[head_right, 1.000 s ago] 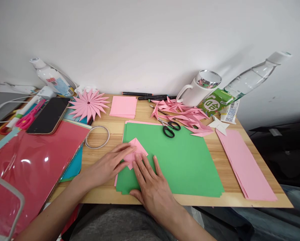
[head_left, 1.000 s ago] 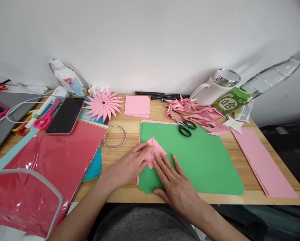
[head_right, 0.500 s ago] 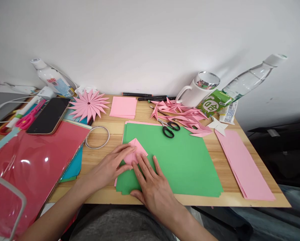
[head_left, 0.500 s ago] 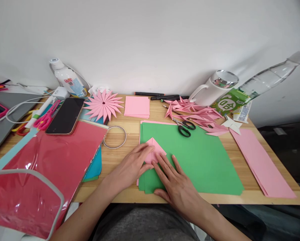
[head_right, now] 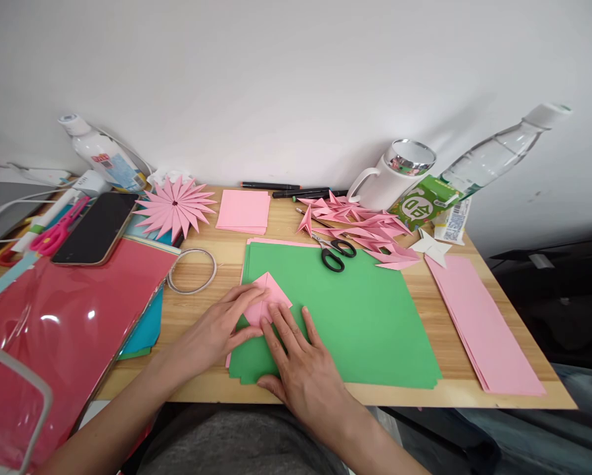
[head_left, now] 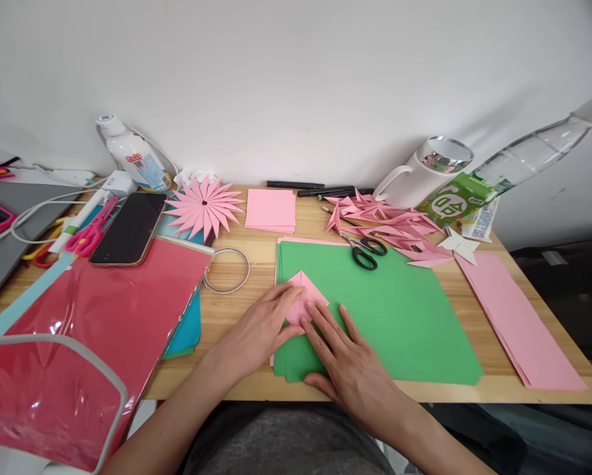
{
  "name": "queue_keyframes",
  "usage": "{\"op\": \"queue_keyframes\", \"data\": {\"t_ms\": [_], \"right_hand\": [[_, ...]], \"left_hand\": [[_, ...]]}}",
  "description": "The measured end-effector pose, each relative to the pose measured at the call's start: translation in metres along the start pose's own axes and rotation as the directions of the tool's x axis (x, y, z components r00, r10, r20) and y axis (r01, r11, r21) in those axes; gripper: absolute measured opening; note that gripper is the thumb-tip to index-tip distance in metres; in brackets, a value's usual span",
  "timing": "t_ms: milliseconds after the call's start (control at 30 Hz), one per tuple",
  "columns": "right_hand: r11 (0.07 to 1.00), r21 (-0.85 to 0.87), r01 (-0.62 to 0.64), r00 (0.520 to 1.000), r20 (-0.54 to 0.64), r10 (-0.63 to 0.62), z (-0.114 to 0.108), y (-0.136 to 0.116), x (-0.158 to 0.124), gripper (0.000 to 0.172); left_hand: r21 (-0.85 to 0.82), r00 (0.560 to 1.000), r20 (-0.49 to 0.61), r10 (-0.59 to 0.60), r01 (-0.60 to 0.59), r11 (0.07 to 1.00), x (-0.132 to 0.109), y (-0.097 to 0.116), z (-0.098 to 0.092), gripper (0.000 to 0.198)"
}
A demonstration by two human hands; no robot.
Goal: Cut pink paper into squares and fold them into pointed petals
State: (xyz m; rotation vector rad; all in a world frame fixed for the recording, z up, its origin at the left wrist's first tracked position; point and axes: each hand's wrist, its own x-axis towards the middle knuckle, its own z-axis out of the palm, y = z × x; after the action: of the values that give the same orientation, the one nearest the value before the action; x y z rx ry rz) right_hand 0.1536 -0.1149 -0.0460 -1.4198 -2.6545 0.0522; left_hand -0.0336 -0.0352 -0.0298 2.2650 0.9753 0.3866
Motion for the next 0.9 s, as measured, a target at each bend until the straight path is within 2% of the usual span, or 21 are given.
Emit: {"op": "queue_keyframes", "data": {"t_ms": [200,400,467,600,667,900], "right_hand": [[0.999,0.03,0.021,1.0,-0.002,-0.021,-0.001,0.006,-0.002,0.066],[0.995,0.06,0.075,0.997,-0.016,-0.074,-0.003,0.021,-0.002,0.055],[0.995,0.068,0.069,0.997,-0.025,-0.067,-0.005,0.027,-0.001,0.05],[0.997,0.072,0.011,0.999,-0.054,-0.007,-0.01,0.041,-0.001,0.043],[0.997,0.07,-0.033,0.996,-0.081,0.039,-0.011,0.05,-0.002,0.04],[0.993,0.077,-0.09,0.987,-0.126,0.099,-0.009,0.063,-0.004,0.036]], "left_hand": [[0.012,1.0,-0.017,-0.017,0.018,1.0,0.003,0.008,-0.001,0.051],[0.006,0.997,-0.049,0.062,-0.061,0.998,0.004,0.005,0.004,0.047],[0.011,0.996,-0.049,0.08,-0.08,0.997,0.005,0.006,0.003,0.039],[0.046,0.995,0.001,0.1,-0.1,0.994,0.007,0.009,0.0,0.01],[0.061,0.994,0.008,0.109,-0.109,0.992,0.008,0.01,-0.001,0.004],[0.12,0.986,0.001,0.167,-0.166,0.979,0.007,0.007,0.003,0.015]]}}
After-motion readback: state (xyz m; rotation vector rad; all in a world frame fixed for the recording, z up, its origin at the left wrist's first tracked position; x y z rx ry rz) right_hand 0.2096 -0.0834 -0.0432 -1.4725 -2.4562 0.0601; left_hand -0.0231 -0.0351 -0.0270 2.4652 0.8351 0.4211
